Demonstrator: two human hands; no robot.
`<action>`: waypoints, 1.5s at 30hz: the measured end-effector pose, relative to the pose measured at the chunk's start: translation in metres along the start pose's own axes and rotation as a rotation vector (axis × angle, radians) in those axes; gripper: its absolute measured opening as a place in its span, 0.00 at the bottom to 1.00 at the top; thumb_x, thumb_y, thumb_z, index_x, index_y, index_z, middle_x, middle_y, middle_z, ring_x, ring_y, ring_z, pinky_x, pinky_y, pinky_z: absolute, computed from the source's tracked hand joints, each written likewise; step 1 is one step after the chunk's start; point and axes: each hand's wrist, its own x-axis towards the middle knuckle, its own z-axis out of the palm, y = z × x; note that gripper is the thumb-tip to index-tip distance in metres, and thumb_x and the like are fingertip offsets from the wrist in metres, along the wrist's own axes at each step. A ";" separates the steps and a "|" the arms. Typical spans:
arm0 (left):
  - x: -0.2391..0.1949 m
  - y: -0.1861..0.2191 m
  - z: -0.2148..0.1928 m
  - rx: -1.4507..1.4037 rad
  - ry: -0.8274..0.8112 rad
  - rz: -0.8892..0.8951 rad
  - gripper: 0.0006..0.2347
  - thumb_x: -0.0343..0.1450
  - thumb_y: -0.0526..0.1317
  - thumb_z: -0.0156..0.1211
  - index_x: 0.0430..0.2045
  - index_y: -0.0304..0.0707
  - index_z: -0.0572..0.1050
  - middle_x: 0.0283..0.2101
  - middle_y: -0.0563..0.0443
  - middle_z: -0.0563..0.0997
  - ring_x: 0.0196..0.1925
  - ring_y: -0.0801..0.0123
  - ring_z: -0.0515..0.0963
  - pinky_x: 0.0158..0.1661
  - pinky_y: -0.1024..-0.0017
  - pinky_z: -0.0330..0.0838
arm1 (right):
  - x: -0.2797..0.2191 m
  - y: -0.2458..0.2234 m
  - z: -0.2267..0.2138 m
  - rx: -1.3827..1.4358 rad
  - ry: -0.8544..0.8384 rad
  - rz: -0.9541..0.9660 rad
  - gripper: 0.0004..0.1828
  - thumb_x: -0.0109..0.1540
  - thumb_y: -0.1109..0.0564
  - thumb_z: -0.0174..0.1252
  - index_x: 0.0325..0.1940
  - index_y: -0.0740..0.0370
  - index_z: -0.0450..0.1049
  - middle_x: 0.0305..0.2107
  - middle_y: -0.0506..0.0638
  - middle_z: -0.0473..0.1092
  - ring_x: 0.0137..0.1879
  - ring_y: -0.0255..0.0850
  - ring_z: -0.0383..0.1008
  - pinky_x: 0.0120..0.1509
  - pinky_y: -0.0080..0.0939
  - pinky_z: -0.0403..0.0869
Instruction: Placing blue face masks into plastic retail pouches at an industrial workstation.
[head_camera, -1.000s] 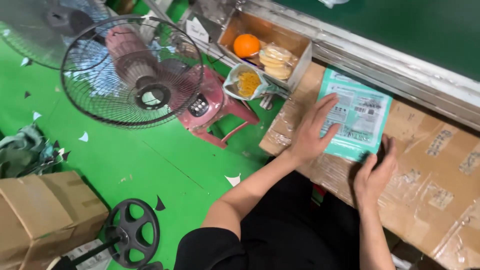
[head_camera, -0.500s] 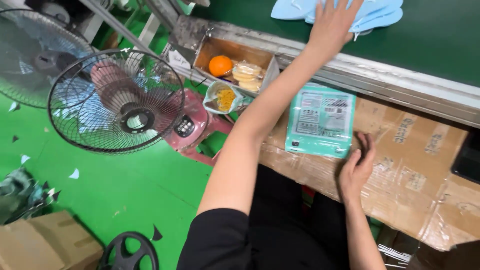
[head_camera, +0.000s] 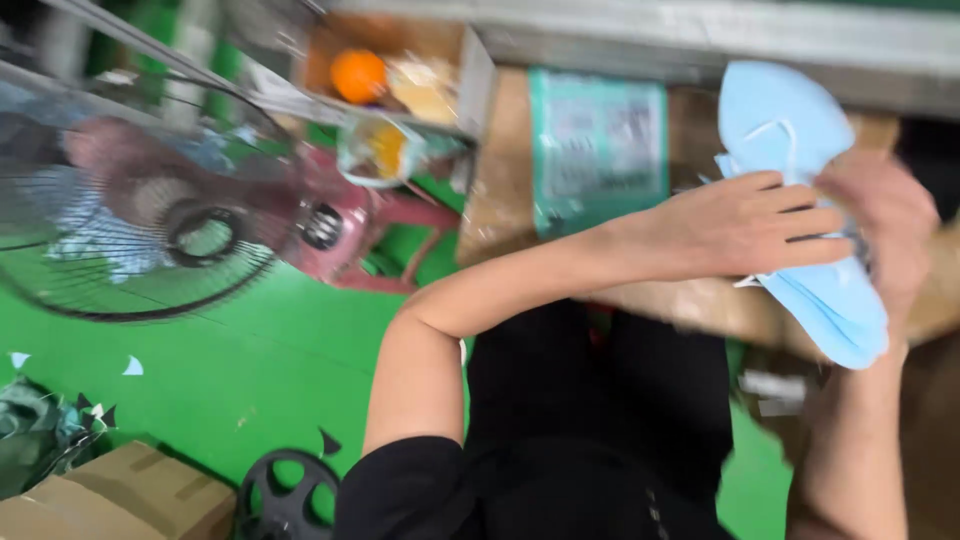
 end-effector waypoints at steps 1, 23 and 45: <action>-0.003 0.015 0.003 -0.169 0.049 -0.049 0.22 0.77 0.35 0.61 0.66 0.48 0.62 0.65 0.54 0.67 0.66 0.64 0.70 0.65 0.67 0.67 | -0.013 0.002 -0.012 -0.027 -0.075 -0.020 0.32 0.63 0.68 0.66 0.71 0.66 0.65 0.65 0.56 0.67 0.73 0.49 0.65 0.79 0.48 0.63; -0.046 0.048 0.114 -0.979 0.218 -0.732 0.56 0.58 0.48 0.82 0.76 0.53 0.39 0.69 0.44 0.69 0.73 0.50 0.67 0.76 0.47 0.55 | -0.083 0.046 0.010 0.307 -0.112 0.387 0.61 0.63 0.60 0.78 0.85 0.59 0.38 0.57 0.54 0.71 0.64 0.46 0.74 0.77 0.48 0.68; -0.174 -0.003 0.032 0.029 0.083 -0.628 0.14 0.62 0.30 0.59 0.42 0.32 0.77 0.48 0.48 0.77 0.54 0.57 0.76 0.49 0.64 0.76 | -0.095 0.092 0.055 0.270 0.172 0.324 0.23 0.83 0.57 0.49 0.78 0.72 0.55 0.69 0.62 0.64 0.74 0.46 0.66 0.80 0.43 0.64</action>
